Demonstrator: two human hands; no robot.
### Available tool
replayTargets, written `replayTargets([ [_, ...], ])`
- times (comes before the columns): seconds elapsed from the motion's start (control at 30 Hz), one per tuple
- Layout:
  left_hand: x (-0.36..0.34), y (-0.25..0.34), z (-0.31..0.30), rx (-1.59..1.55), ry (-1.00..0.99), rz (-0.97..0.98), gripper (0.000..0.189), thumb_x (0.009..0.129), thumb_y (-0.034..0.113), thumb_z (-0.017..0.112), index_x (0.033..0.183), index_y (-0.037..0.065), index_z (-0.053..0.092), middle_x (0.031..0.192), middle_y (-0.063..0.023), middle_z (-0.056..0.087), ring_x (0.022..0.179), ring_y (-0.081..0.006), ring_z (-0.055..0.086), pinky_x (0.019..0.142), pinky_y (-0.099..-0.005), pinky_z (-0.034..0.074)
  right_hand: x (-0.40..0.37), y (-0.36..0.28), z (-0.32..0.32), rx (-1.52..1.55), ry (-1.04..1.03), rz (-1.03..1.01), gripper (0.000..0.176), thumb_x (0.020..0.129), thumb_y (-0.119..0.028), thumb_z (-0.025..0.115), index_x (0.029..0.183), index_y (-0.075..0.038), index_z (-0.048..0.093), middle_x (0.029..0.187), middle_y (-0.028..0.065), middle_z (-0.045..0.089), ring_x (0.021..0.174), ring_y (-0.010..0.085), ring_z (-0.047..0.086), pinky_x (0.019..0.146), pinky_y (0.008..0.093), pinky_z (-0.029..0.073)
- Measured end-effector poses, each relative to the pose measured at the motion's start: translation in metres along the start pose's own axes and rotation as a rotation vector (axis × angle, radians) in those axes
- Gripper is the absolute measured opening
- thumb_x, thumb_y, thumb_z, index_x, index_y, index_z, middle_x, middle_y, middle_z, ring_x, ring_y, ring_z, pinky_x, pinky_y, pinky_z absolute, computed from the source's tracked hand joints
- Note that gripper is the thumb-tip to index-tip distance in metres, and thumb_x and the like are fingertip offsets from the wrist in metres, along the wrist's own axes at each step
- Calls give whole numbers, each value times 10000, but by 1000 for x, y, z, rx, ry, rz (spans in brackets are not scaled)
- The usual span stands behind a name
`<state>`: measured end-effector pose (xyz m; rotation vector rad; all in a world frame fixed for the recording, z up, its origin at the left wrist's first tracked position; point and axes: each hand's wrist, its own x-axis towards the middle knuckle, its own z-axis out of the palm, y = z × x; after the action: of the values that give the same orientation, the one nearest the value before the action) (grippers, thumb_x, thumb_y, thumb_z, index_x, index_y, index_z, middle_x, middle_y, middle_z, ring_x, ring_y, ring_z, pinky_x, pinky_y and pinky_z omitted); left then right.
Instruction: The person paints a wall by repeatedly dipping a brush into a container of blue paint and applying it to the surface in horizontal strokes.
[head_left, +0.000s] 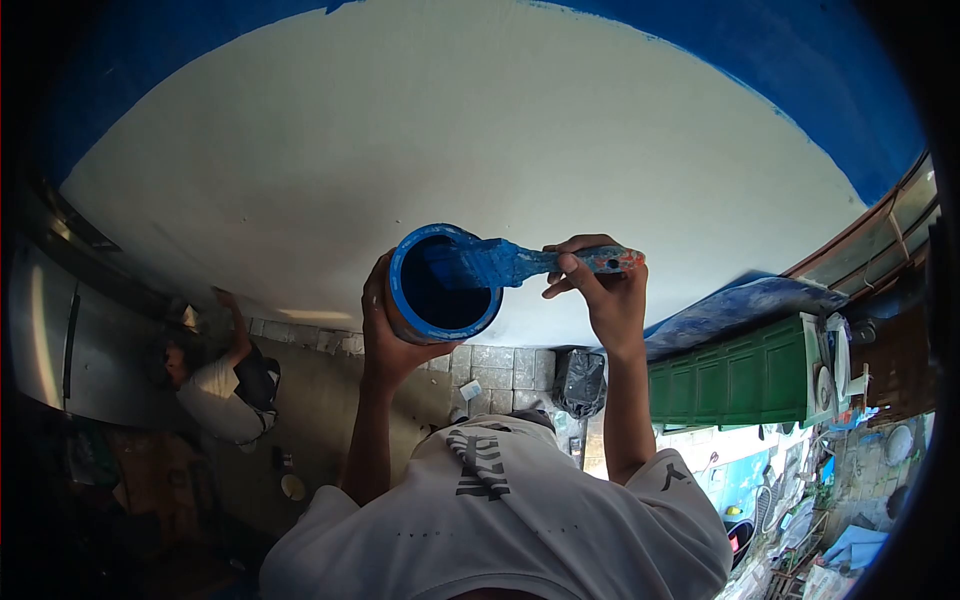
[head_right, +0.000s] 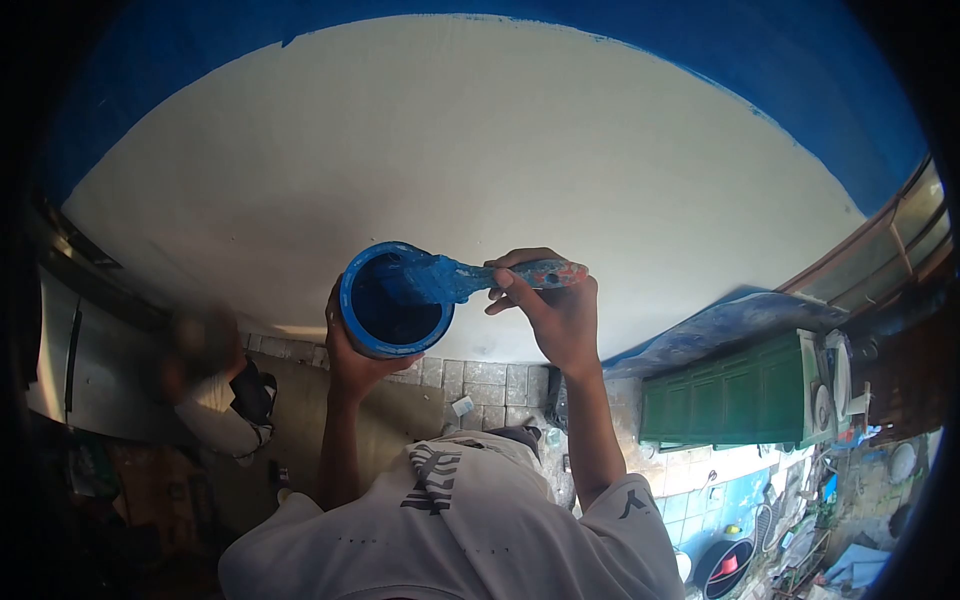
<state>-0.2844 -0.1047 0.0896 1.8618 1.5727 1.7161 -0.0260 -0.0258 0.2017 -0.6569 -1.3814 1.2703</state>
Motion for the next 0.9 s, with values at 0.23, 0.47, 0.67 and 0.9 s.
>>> replayTargets([
  [0.23, 2, 3, -3, -14, -55, -30, 1348, 529, 299, 1038, 1594, 139, 228, 1577, -155, 365, 1446, -346, 423, 1192, -514, 420, -2, 7, -7, 0, 54, -2, 186, 961, -45, 723, 1046, 117, 691, 986, 205, 735, 798, 223, 729, 693, 368, 676],
  [0.47, 4, 0, 0, -23, -47, -13, 1342, 517, 282, 1042, 1590, 110, 255, 1550, -160, 398, 1427, -340, 448, 1181, -510, 425, -6, 10, -9, 44, 50, 11, 187, 951, -26, 724, 1063, 117, 680, 1045, 249, 730, 823, 238, 733, 709, 375, 676],
  [0.67, 6, 4, 3, -14, -35, -14, 1353, 493, 274, 1048, 1587, 86, 273, 1534, -167, 417, 1415, -338, 463, 1171, -512, 427, -6, 13, -10, 66, 25, 23, 188, 947, -16, 726, 1077, 110, 676, 1080, 263, 726, 847, 247, 739, 739, 382, 676],
  [0.9, 4, 5, 5, -39, -37, -45, 1314, 541, 276, 1036, 1587, 106, 259, 1560, -164, 389, 1437, -346, 434, 1184, -505, 415, -10, 20, -14, 93, 3, 6, 176, 941, 2, 725, 1074, 107, 676, 1083, 259, 726, 858, 251, 742, 756, 403, 675],
])
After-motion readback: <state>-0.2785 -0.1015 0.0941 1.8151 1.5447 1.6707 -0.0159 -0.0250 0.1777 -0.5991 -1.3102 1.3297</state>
